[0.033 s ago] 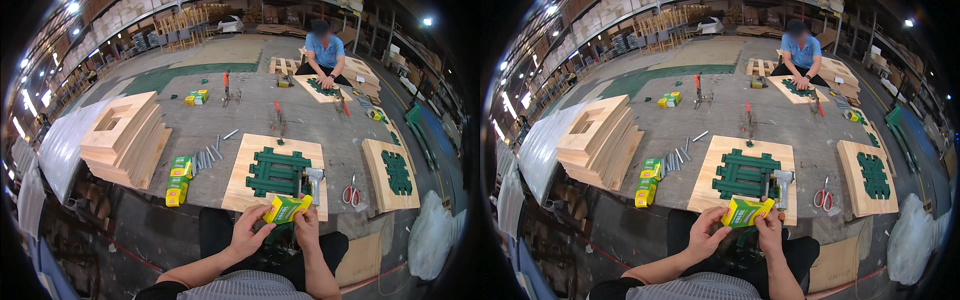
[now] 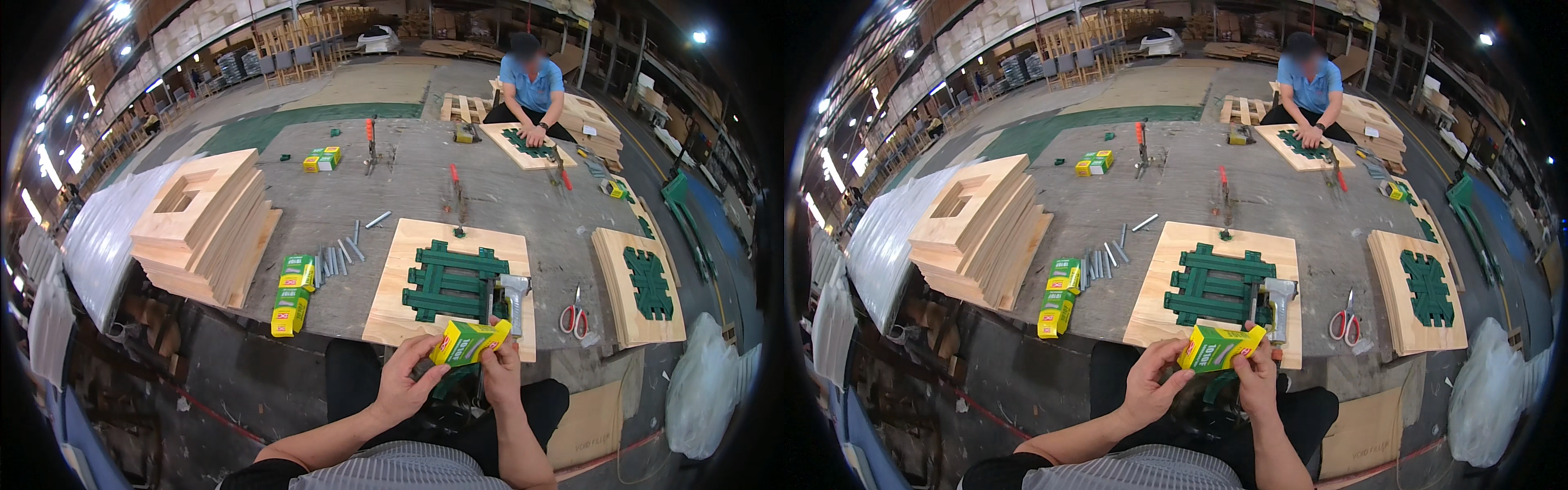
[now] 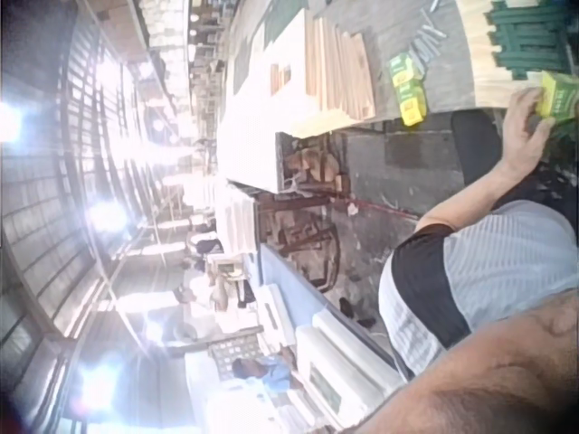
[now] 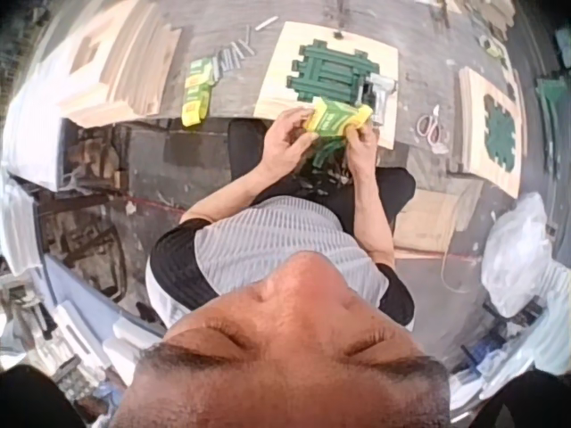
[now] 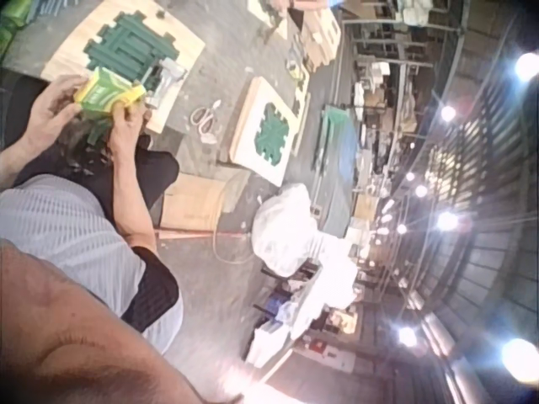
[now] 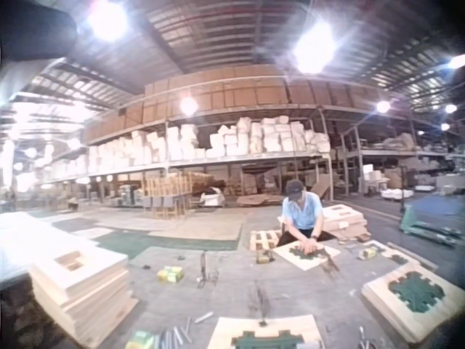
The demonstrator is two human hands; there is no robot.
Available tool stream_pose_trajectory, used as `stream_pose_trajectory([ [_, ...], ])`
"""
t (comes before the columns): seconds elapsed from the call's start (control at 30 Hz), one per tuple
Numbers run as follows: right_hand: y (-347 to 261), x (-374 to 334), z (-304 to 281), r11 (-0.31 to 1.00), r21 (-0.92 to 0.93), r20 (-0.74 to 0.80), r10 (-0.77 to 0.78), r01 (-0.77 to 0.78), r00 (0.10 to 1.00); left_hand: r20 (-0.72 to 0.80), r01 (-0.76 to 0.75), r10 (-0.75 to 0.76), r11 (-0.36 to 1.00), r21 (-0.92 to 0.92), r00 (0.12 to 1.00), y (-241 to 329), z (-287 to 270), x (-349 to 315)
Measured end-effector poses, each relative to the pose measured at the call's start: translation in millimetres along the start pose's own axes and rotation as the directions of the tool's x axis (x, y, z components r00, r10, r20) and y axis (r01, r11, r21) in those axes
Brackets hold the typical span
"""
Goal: The person assembles a green plastic grid onto a wooden board by hand, using a pneumatic nail gun to fasten the pieces. They repeatedly position and secure the grid sections, handling fasteners and tools throughout the process.
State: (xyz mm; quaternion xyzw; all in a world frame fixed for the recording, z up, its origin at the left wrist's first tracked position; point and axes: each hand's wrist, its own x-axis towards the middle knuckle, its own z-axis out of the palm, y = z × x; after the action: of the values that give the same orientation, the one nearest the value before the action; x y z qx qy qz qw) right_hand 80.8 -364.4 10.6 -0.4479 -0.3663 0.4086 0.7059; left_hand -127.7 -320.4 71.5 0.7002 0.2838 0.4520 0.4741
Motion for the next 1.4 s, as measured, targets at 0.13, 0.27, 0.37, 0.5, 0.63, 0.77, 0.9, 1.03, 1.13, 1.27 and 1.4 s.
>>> stream_pose_trajectory([
  [0.13, -2, 1, 5, 0.965, -0.213, 0.059, -0.143, 0.152, 0.988, -0.028, 0.046, -0.05, 0.991, -0.129, 0.998, 0, -4, 3],
  [0.27, 0, 1, 1, 0.889, -0.325, 0.154, -0.286, 0.322, 0.946, 0.062, 0.149, -0.136, 0.933, -0.328, 0.989, -4, -10, 4],
  [0.37, -4, -1, 5, 0.94, -0.229, 0.102, -0.236, 0.253, 0.967, 0.174, 0.305, -0.255, 0.865, -0.399, 0.951, -12, -23, 4],
  [0.5, -8, 0, 1, 0.908, -0.267, 0.185, -0.28, 0.322, 0.942, 0.274, 0.452, -0.361, 0.746, -0.489, 0.892, -19, -30, 3],
  [0.63, -8, 1, 4, 0.85, -0.392, 0.261, -0.264, 0.352, 0.928, 0.328, 0.562, -0.457, 0.682, -0.468, 0.827, -26, -43, -2],
  [0.77, -10, 0, 24, 0.931, -0.271, 0.229, -0.184, 0.244, 0.956, 0.297, 0.517, -0.423, 0.723, -0.458, 0.856, -32, -49, -14],
  [0.9, -2, 4, 26, 0.893, -0.342, 0.26, -0.21, 0.293, 0.942, 0.209, 0.37, -0.312, 0.85, -0.375, 0.927, -32, -50, -17],
  [1.03, 12, -5, 34, 0.986, -0.164, 0.268, 0.017, 0.028, 0.963, 0.303, 0.206, -0.169, 0.974, -0.093, 0.938, -30, -57, -11],
  [1.13, 9, -2, 37, 0.955, -0.266, 0.266, -0.06, 0.133, 0.962, 0.514, 0.334, -0.296, 0.942, 0.018, 0.805, -27, -75, 2],
  [1.27, 5, 6, 35, 0.85, -0.449, 0.312, -0.139, 0.275, 0.94, 0.478, 0.465, -0.336, 0.866, -0.181, 0.812, -26, -84, 3],
  [1.4, 24, 4, 20, 0.932, -0.354, 0.128, -0.029, 0.073, 0.991, 0.124, 0.483, -0.479, 0.765, -0.426, 0.869, -42, -94, 4],
])
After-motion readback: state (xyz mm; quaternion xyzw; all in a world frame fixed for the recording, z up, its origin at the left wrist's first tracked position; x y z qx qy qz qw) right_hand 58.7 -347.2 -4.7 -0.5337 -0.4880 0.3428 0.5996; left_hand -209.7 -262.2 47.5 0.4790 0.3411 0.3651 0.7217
